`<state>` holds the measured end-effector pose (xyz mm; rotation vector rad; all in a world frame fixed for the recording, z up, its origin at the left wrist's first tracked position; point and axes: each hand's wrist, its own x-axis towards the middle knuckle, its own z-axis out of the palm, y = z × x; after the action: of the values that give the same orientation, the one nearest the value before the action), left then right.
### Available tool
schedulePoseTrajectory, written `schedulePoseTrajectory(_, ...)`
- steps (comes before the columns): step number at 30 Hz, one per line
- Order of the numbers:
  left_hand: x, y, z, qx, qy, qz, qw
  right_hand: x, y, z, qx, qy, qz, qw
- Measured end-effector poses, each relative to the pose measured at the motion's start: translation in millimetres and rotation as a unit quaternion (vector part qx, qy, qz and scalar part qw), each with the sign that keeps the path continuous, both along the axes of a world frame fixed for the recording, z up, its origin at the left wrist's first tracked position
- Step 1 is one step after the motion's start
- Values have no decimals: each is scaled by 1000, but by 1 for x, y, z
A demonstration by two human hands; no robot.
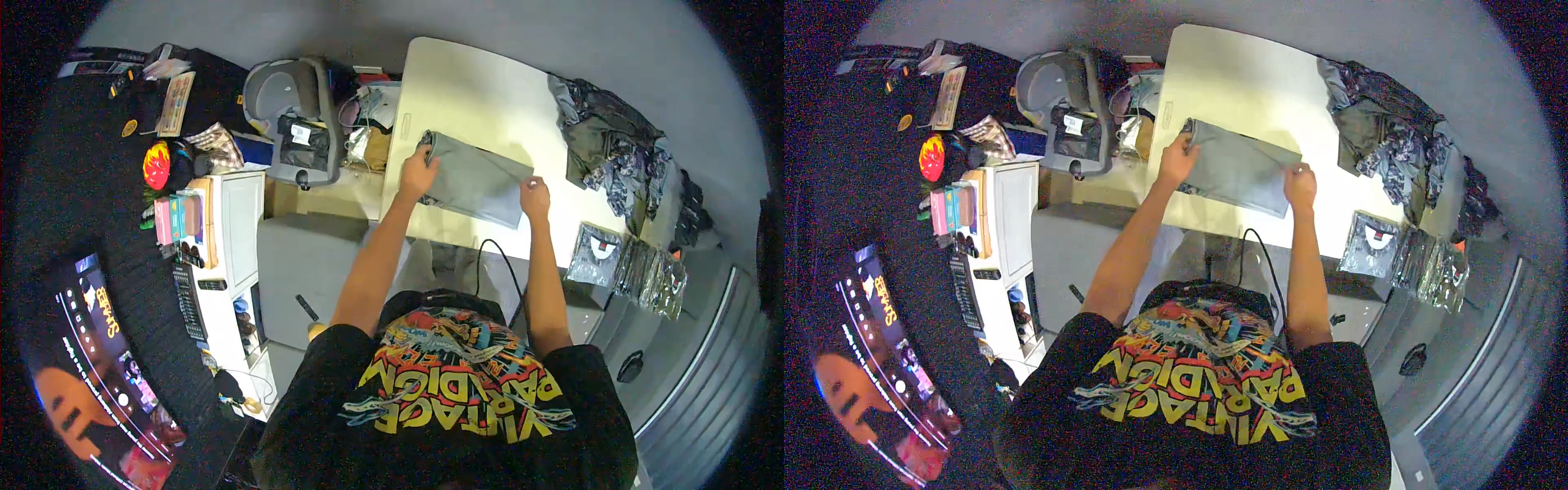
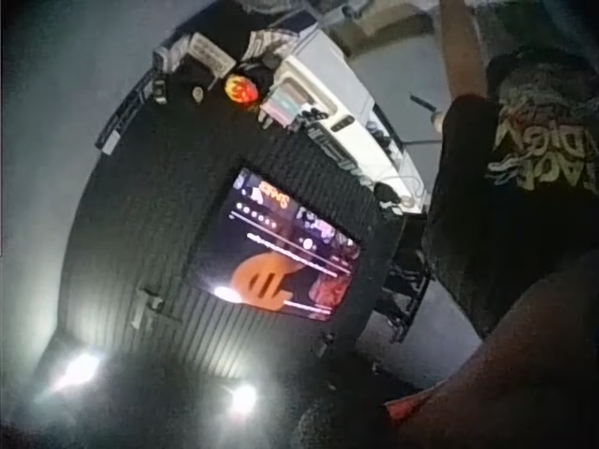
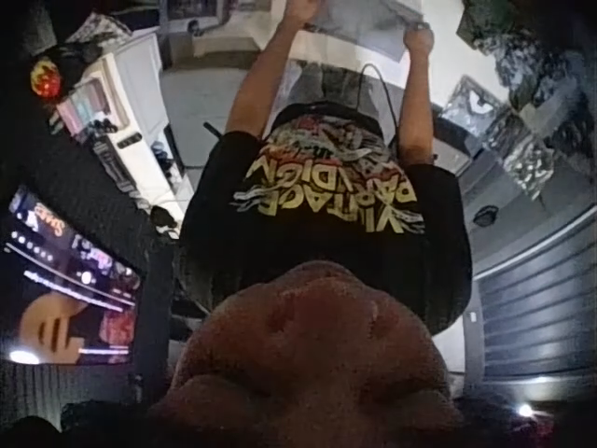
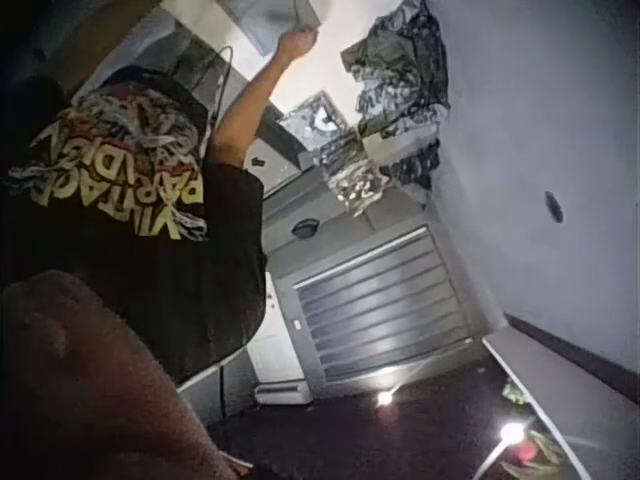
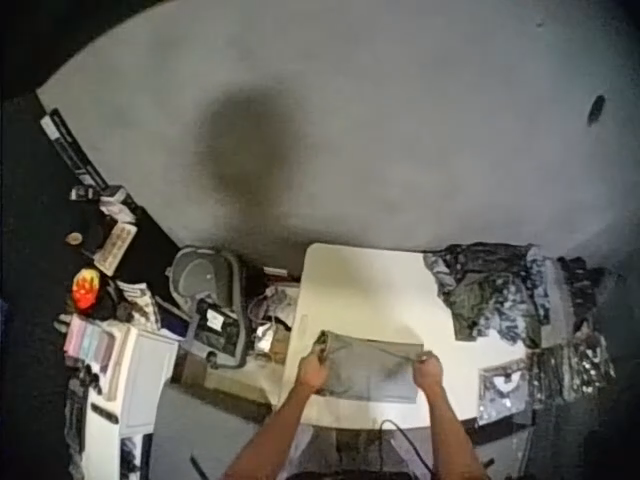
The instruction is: Folding shirts and placing them into clear plastic packaging bags.
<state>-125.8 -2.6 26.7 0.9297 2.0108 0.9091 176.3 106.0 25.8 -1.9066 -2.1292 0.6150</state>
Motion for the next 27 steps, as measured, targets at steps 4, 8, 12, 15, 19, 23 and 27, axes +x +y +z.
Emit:
schedulePoseTrajectory(4,-3,-5,2,42,93,26,994,23,-12,-19,-60,34,-77,995)
schedulePoseTrajectory(8,-2,-18,-6,-41,124,-12,991,15,-13,-29,-124,-5,-115,986)
schedulePoseTrajectory(12,1,-21,-2,-55,150,-29,987,7,-14,-25,-184,26,-147,972)
schedulePoseTrajectory(15,0,-21,4,-81,167,-29,982,1,-16,-19,-165,24,-125,978)
schedulePoseTrajectory(19,8,-15,18,-141,185,-29,972,0,-19,-14,-159,38,-141,976)
schedulePoseTrajectory(23,23,-16,28,-86,287,-10,954,12,-16,-29,-160,53,-145,975)
schedulePoseTrajectory(27,37,-18,27,-24,367,-85,926,19,-16,-24,-140,99,-130,977)
